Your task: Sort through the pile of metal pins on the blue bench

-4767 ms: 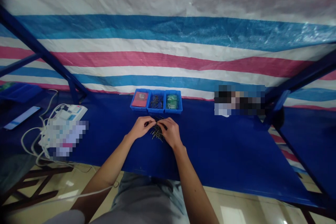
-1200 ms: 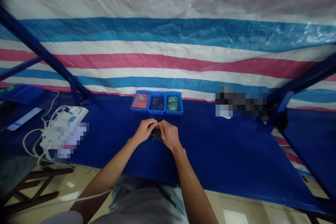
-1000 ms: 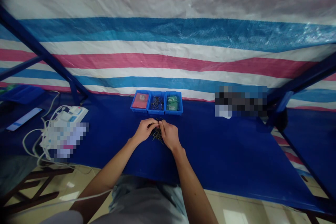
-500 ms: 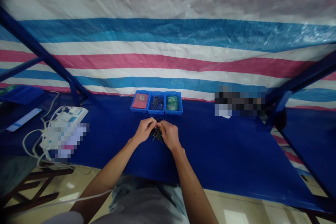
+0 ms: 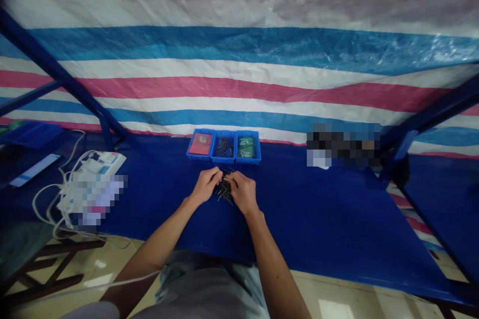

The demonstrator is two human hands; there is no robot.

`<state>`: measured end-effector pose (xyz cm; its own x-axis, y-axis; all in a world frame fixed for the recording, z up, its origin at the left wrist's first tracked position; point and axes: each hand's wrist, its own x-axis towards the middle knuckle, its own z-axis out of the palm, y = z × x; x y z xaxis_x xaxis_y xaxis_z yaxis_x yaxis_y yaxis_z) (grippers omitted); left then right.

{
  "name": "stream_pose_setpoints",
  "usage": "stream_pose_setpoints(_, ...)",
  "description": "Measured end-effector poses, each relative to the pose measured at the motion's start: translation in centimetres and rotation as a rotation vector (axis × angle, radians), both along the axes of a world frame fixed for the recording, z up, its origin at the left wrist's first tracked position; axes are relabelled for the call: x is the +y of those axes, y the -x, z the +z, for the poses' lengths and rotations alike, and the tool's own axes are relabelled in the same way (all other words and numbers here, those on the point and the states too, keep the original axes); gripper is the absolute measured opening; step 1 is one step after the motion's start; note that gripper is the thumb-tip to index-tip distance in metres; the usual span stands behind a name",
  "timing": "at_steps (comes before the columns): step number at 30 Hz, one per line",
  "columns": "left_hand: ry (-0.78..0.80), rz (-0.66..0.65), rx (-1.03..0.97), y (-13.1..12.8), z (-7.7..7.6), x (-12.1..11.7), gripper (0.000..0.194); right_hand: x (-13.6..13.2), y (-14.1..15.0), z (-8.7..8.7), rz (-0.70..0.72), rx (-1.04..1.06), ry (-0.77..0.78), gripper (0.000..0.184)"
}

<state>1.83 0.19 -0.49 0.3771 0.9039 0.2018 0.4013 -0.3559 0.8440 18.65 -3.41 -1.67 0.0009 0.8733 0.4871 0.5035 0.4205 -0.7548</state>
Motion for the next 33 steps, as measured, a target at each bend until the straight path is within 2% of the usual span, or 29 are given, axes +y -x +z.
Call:
stream_pose_setpoints(10, 0.055, 0.027, 0.063, -0.1, 0.44, -0.18, 0.053, 0.05, -0.19, -0.14, 0.026, -0.005, 0.011, 0.019)
stream_pose_setpoints(17, 0.063, 0.02, 0.03, -0.05, 0.23, 0.04, 0.056, -0.06, -0.23, 0.07, 0.045, 0.013, 0.017, 0.021)
stream_pose_setpoints(24, 0.058, -0.057, -0.058, -0.05, 0.82, 0.21, 0.045, -0.16, -0.39, 0.56, 0.026, 0.033, 0.068, 0.022)
stream_pose_setpoints(33, 0.025, -0.077, -0.067, -0.22, 0.44, 0.23, 0.035, -0.09, -0.39, 0.14, -0.023, 0.01, 0.127, 0.018)
